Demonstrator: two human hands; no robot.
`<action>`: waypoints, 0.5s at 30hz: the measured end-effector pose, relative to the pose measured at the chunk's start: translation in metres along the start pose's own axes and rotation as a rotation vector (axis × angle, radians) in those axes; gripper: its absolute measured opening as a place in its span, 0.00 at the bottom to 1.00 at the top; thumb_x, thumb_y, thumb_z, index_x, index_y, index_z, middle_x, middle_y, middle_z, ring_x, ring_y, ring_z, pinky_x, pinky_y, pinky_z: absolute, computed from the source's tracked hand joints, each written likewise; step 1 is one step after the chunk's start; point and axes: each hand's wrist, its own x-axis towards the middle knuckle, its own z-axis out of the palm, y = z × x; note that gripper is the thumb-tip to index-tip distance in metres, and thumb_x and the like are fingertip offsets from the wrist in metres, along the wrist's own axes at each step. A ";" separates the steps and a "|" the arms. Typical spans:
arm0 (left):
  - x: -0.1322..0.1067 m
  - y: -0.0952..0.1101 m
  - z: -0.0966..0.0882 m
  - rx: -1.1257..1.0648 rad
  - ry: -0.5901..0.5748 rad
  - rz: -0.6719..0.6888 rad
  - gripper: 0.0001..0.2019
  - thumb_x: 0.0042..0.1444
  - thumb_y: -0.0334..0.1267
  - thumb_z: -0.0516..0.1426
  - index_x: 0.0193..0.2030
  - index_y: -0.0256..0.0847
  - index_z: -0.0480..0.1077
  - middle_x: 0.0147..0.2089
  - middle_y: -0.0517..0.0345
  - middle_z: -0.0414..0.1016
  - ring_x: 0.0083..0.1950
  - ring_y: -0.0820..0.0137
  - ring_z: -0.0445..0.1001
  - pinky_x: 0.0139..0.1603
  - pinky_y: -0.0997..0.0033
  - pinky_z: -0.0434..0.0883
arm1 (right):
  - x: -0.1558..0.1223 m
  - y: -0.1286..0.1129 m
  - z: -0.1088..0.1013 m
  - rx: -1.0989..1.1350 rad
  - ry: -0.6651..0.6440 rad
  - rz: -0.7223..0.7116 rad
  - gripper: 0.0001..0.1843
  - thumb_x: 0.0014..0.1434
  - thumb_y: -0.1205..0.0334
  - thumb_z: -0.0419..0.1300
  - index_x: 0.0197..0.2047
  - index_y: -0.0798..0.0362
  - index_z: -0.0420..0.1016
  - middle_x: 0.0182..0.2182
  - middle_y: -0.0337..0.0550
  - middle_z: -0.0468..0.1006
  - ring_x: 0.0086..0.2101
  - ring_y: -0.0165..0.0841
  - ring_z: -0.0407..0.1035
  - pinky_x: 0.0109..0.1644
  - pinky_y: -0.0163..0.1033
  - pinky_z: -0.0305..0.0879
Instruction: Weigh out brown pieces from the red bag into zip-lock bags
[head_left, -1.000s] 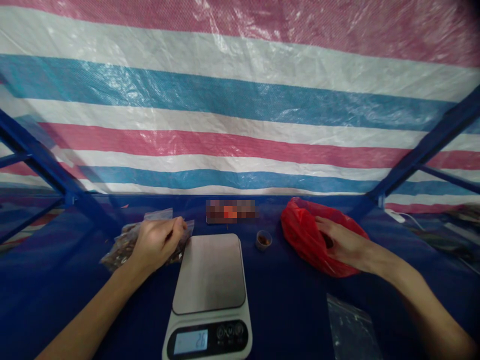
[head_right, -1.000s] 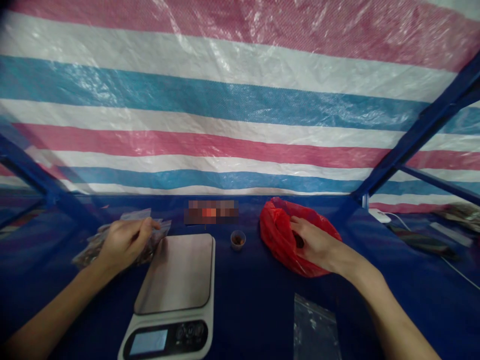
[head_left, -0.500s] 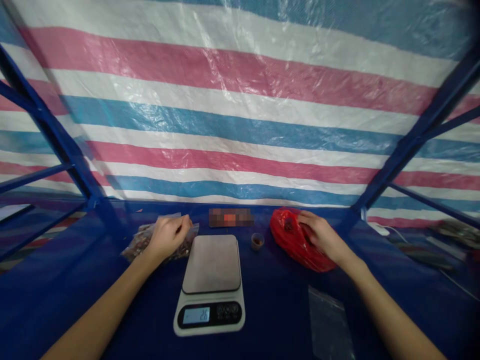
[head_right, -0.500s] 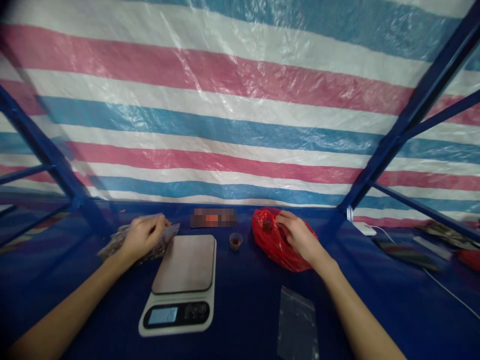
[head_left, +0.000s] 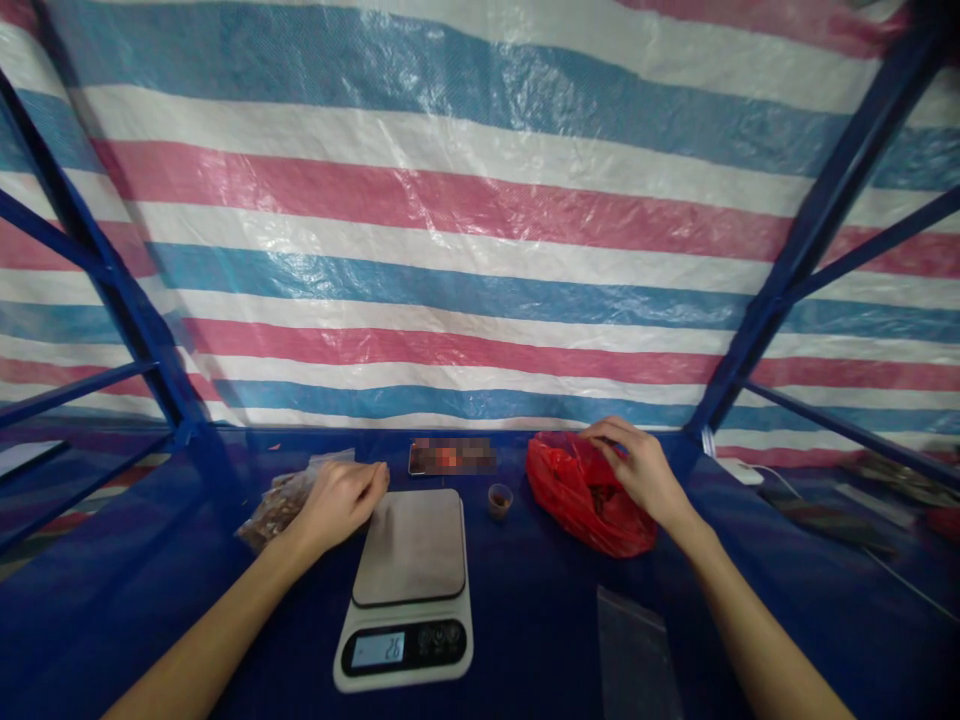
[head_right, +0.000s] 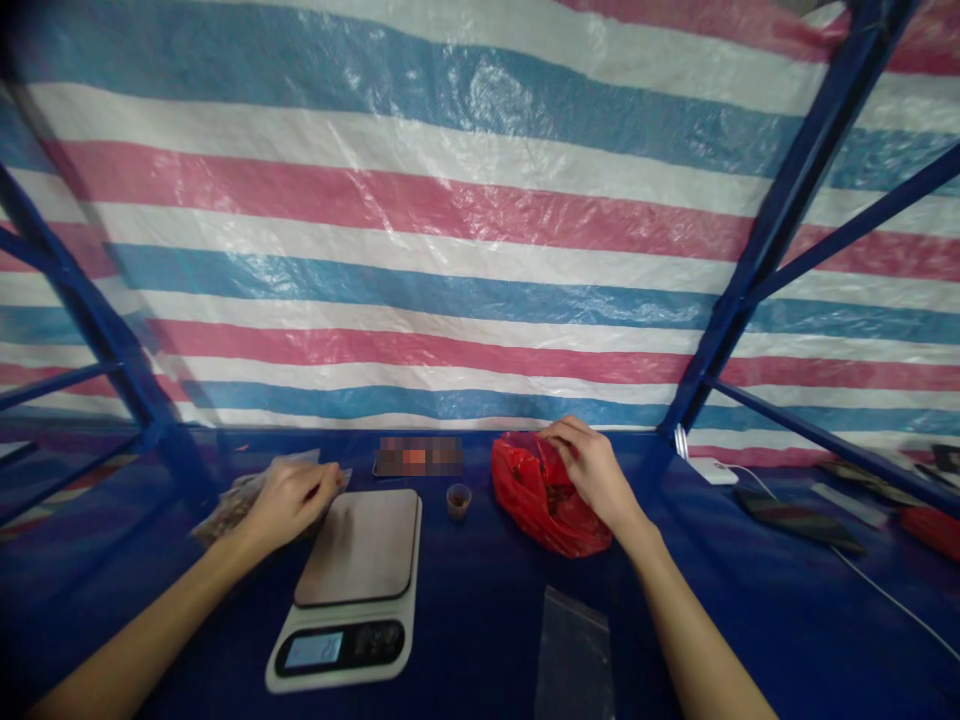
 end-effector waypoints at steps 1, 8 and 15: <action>0.001 0.003 -0.001 0.005 -0.002 0.034 0.23 0.71 0.39 0.50 0.25 0.41 0.75 0.20 0.57 0.74 0.21 0.71 0.74 0.27 0.75 0.68 | 0.001 -0.005 0.002 0.057 -0.001 0.022 0.11 0.68 0.65 0.57 0.42 0.50 0.83 0.40 0.47 0.82 0.41 0.40 0.78 0.49 0.46 0.74; 0.002 0.001 -0.012 0.063 0.060 0.139 0.21 0.70 0.36 0.51 0.25 0.40 0.74 0.20 0.59 0.73 0.22 0.72 0.73 0.28 0.75 0.68 | 0.002 -0.034 0.041 0.503 -0.061 0.169 0.10 0.61 0.53 0.70 0.38 0.51 0.84 0.37 0.45 0.83 0.39 0.38 0.77 0.46 0.42 0.73; 0.003 0.003 -0.008 0.023 0.017 0.142 0.20 0.69 0.34 0.51 0.26 0.40 0.74 0.20 0.60 0.73 0.21 0.73 0.73 0.26 0.75 0.68 | 0.013 -0.053 0.093 0.690 -0.274 0.254 0.08 0.58 0.56 0.71 0.38 0.52 0.84 0.37 0.44 0.84 0.37 0.35 0.77 0.44 0.40 0.74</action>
